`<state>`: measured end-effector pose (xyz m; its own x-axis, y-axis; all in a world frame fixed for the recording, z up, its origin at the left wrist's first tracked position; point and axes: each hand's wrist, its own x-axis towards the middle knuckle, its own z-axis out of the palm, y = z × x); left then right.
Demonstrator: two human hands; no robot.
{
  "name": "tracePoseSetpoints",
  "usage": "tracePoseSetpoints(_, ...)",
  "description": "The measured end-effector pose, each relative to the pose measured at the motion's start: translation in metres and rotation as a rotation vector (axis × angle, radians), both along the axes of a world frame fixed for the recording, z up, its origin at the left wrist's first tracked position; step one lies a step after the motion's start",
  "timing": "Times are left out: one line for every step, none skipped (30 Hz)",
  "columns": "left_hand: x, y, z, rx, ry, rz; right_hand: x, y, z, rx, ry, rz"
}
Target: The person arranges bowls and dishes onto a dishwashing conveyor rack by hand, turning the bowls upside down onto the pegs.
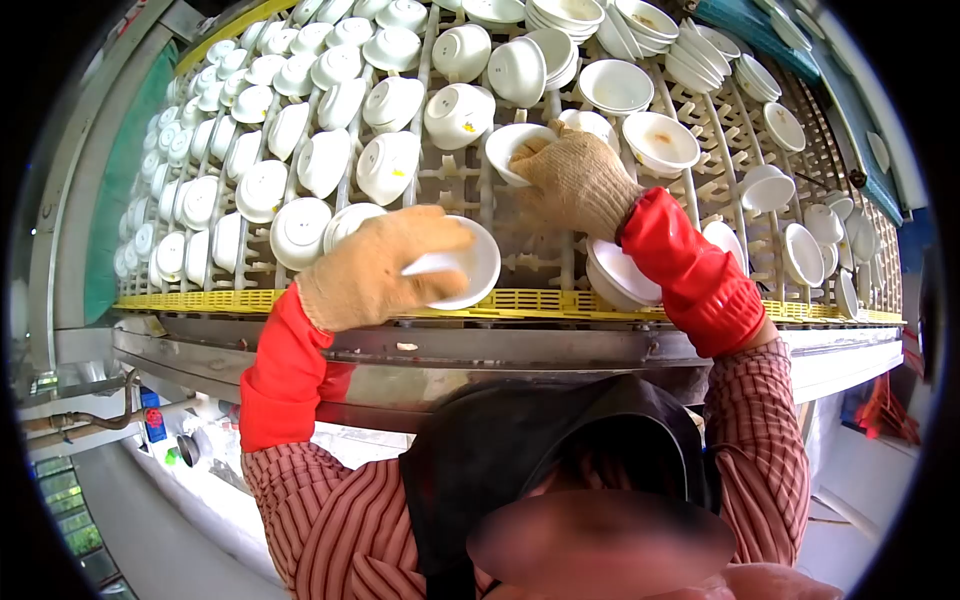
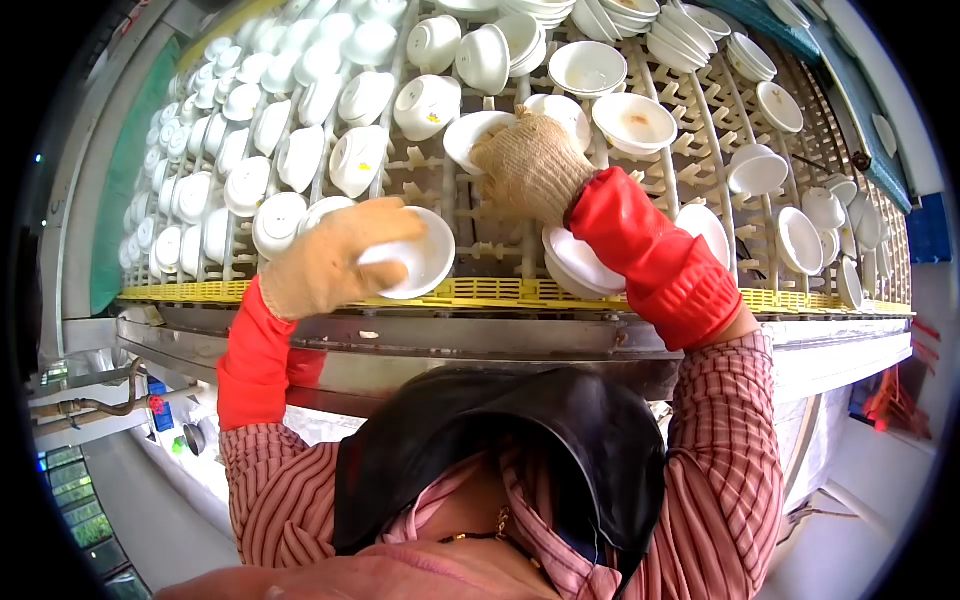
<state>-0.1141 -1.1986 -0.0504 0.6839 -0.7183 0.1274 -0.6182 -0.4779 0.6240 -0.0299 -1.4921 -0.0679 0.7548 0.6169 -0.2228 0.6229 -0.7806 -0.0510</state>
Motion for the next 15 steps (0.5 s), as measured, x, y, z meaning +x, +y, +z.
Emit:
tracePoseSetpoints(-0.003,-0.006,0.004,0.053,-0.043,-0.064,-0.002,0.002,0.007,0.042,0.018,-0.04)
tracePoseSetpoints(-0.006,-0.011,0.004,0.127,-0.125,-0.062,-0.004,0.004,0.011,0.083,0.033,-0.076)
tracePoseSetpoints(-0.007,-0.014,0.001,0.199,-0.203,-0.058,-0.005,0.005,0.013,0.121,0.051,-0.11)
tracePoseSetpoints(-0.008,-0.015,-0.002,0.269,-0.281,-0.052,-0.001,-0.001,0.009,0.262,-0.045,-0.016)
tracePoseSetpoints(-0.006,-0.011,-0.006,0.243,-0.139,0.0,0.001,-0.006,0.013,0.401,-0.138,0.077)
tracePoseSetpoints(-0.003,-0.006,-0.006,0.214,0.005,0.048,0.0,-0.01,0.017,0.537,-0.228,0.168)
tracePoseSetpoints(-0.009,-0.003,-0.006,0.179,0.192,0.198,-0.007,-0.015,0.022,0.965,0.33,-0.361)
tracePoseSetpoints(-0.015,-0.006,0.004,0.125,0.362,0.363,-0.003,-0.019,0.02,0.967,0.304,-0.367)
tracePoseSetpoints(-0.018,-0.009,-0.012,-0.253,0.335,0.478,0.014,-0.033,0.007,0.853,-0.001,-0.077)
tracePoseSetpoints(-0.013,-0.014,-0.005,-0.265,0.44,0.628,0.032,-0.046,-0.005,0.744,-0.375,0.155)
tracePoseSetpoints(-0.003,-0.018,0.004,-0.272,0.542,0.777,0.027,-0.047,-0.01,0.858,-0.285,0.101)
tracePoseSetpoints(0.005,-0.016,-0.005,-0.232,0.333,0.827,0.021,-0.046,-0.012,0.971,-0.195,0.045)
tracePoseSetpoints(0.013,-0.008,-0.021,-0.19,0.121,0.869,0.017,-0.045,-0.011,0.962,-0.043,-0.083)
tracePoseSetpoints(0.018,-0.001,-0.028,-0.15,-0.095,0.905,0.013,-0.043,-0.01,0.945,0.097,-0.219)
tracePoseSetpoints(0.02,0.004,-0.025,-0.06,-0.261,0.878,-0.009,-0.048,-0.012,0.673,-0.277,-0.177)
